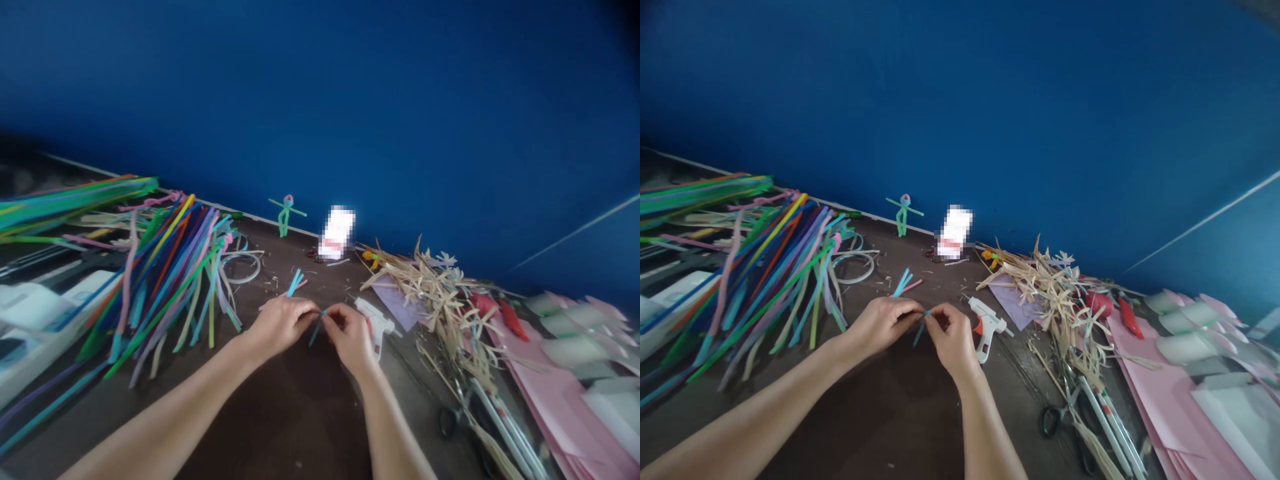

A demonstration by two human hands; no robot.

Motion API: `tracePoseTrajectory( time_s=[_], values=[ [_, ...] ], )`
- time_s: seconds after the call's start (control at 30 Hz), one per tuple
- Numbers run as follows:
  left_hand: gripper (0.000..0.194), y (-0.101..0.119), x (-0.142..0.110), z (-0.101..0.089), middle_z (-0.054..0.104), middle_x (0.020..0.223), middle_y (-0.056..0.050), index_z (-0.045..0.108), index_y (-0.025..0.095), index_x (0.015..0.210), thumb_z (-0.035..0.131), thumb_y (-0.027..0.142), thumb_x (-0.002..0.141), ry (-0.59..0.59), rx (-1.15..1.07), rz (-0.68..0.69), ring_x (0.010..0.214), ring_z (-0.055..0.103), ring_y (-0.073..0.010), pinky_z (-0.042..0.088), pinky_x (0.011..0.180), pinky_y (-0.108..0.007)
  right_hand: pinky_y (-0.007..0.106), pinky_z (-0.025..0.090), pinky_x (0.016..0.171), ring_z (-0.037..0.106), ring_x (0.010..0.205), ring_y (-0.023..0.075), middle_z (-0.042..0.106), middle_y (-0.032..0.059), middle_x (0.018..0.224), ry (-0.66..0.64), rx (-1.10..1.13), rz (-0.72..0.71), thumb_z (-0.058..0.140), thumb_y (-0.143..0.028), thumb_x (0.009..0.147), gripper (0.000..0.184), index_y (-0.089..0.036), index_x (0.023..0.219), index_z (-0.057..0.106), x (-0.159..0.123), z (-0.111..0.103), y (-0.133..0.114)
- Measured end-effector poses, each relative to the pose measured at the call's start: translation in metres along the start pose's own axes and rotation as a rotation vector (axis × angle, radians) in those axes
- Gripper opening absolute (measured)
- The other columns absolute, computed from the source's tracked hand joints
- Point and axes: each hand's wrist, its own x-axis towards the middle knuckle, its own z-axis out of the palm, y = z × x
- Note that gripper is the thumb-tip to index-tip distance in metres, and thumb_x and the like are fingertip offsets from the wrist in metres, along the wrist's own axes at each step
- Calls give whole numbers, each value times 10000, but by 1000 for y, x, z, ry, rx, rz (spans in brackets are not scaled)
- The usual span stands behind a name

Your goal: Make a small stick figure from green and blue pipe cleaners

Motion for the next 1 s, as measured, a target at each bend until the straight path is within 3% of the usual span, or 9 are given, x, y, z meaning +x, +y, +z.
tracePoseTrajectory(
  time_s=[0.1,0.23,0.37,0.6,0.7,0.8,0.93,1.0],
  values=[
    [186,0,2,-4,670,751,-2,632,201,816,460,268,796,-49,-80,-33,697,608,-144,420,624,-218,245,390,610,521,661,141,569,19,694,35,-246,-209,475,-230,780,116,-179,731,568,-3,-4,-8],
    [204,1,3,-7,642,643,10,629,185,747,461,293,790,-103,-216,-123,595,583,-116,393,527,-184,254,381,650,524,700,147,565,31,729,26,-348,-311,438,-194,803,136,-186,750,563,-5,-7,-13],
    [263,-1,3,-6,601,572,17,614,161,726,448,356,789,-174,-401,-216,508,544,-91,382,473,-171,251,394,604,513,647,143,556,23,695,35,-249,-264,478,-206,778,95,-190,740,563,-4,-5,-11],
    [254,-3,5,-8,640,671,-9,621,152,801,457,346,790,-269,-654,-203,557,573,-94,456,553,-203,218,416,535,517,600,118,554,-3,685,-17,33,-127,521,-217,728,79,-191,783,571,-3,-6,-10],
    [258,-2,6,-9,666,807,-41,606,169,930,415,304,820,-179,-704,-199,717,613,-129,481,678,-248,208,408,511,498,563,103,546,-8,668,9,119,-70,538,-238,715,74,-183,755,566,-1,-7,-8],
    [268,0,5,-8,645,959,-77,563,159,1014,389,258,835,-17,-772,-210,881,598,-161,474,781,-299,195,392,459,467,494,84,516,-25,607,53,289,44,573,-275,695,115,-174,747,554,1,-7,-2],
    [269,4,1,-10,621,1002,-97,547,141,1032,383,231,839,295,-632,-130,934,573,-170,454,834,-330,188,379,419,454,431,71,489,-49,556,91,564,172,612,-305,667,169,-175,732,526,5,-8,5],
    [263,6,-2,-11,628,966,-95,541,144,1031,389,234,837,395,-539,-96,893,585,-163,473,794,-308,187,369,402,446,408,69,487,-54,543,100,656,214,622,-319,657,186,-179,719,516,6,-8,7]
  ],
)
